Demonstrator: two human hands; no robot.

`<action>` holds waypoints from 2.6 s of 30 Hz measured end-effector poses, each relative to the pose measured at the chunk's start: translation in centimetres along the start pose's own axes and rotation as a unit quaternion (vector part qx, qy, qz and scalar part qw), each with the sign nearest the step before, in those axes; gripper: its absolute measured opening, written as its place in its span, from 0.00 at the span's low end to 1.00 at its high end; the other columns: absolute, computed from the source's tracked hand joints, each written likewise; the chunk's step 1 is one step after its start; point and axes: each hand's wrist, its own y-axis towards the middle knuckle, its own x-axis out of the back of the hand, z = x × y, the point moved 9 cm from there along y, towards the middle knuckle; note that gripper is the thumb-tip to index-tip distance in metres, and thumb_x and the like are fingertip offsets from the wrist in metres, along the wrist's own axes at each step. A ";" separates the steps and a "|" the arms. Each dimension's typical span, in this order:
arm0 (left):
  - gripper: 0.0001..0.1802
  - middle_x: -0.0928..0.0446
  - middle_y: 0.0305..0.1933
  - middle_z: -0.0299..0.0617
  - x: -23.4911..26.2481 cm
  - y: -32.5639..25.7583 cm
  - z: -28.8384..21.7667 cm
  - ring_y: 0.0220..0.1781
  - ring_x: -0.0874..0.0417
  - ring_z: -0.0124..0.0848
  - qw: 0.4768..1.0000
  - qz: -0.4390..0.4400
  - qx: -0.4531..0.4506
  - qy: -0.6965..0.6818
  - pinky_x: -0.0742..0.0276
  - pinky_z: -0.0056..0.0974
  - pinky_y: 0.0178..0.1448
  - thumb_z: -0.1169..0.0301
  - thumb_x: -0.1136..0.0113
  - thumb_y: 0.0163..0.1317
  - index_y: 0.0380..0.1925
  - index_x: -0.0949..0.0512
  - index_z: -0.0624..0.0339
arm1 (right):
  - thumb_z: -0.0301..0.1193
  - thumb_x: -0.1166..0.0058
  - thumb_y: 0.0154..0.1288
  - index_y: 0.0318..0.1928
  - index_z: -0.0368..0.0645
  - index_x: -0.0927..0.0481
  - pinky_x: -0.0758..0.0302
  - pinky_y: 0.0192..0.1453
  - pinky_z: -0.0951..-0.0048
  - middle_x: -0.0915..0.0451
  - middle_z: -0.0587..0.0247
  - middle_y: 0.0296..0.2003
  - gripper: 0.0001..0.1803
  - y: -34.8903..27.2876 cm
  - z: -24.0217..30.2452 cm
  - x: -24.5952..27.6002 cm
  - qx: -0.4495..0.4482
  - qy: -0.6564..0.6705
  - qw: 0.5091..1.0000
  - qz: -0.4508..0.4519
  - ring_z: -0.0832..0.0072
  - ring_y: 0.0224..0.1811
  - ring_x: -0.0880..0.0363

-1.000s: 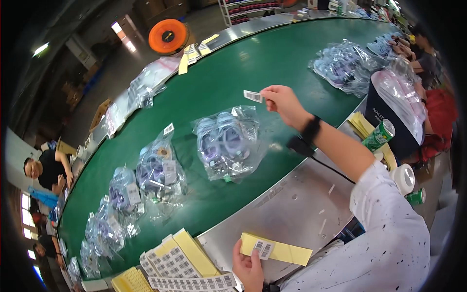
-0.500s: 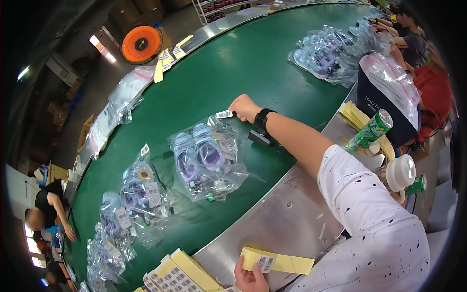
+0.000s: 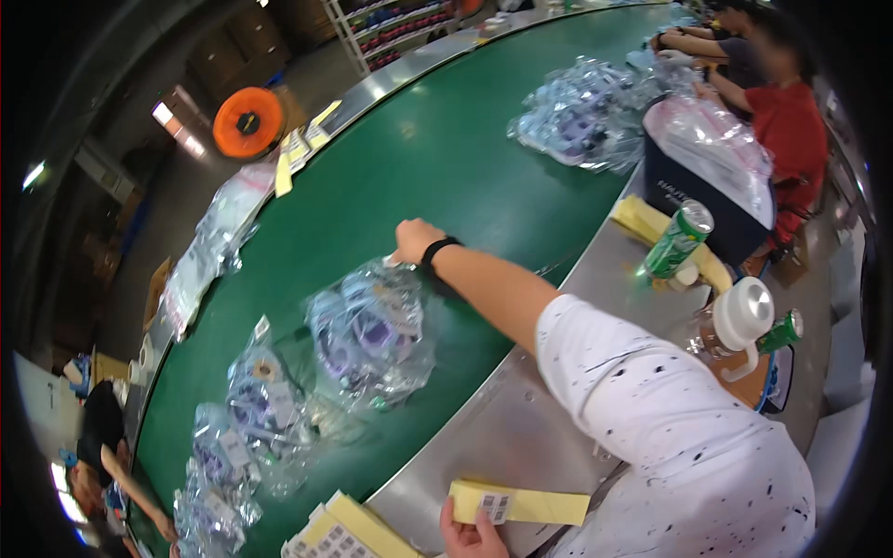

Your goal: The person applies barcode stickers to plastic bags containing shoes on a conveyor belt. They peel individual labels from a sheet and affix them to the packaging as the items move along the line.

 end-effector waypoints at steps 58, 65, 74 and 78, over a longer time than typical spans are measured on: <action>0.11 0.22 0.36 0.39 1.8 2.6 -1.1 0.35 0.24 0.19 0.990 0.003 -0.116 -0.086 0.28 0.23 0.39 0.81 0.46 0.62 0.45 0.24 0.67 | 0.23 0.46 0.58 0.37 0.36 0.22 0.28 0.37 0.68 0.23 0.58 0.34 0.06 -34.9 6.2 -3.0 0.366 0.303 0.845 0.245 0.63 0.36 0.24; 0.17 0.22 0.40 0.42 1.6 2.7 0.1 0.37 0.22 0.19 0.994 0.033 -0.047 -0.096 0.28 0.22 0.39 0.82 0.45 0.61 0.50 0.29 0.68 | 0.21 0.42 0.53 0.32 0.37 0.21 0.28 0.35 0.69 0.24 0.60 0.31 0.04 -35.9 6.7 -2.1 0.461 0.243 0.843 0.133 0.65 0.33 0.25; 0.27 0.26 0.48 0.51 1.9 3.8 2.3 0.47 0.21 0.31 0.979 0.006 -0.014 -0.203 0.23 0.31 0.47 0.82 0.44 0.58 0.58 0.39 0.68 | 0.22 0.46 0.57 0.32 0.38 0.24 0.30 0.34 0.72 0.27 0.64 0.29 0.02 -31.1 9.1 4.8 0.429 0.322 0.843 0.025 0.72 0.29 0.29; 0.27 0.25 0.48 0.50 0.8 3.5 1.9 0.48 0.21 0.32 0.984 -0.015 -0.087 -0.153 0.24 0.31 0.49 0.82 0.46 0.59 0.59 0.39 0.68 | 0.24 0.48 0.61 0.53 0.41 0.32 0.28 0.34 0.76 0.27 0.65 0.36 0.19 -14.5 6.4 4.7 0.220 0.517 0.827 -0.021 0.79 0.31 0.28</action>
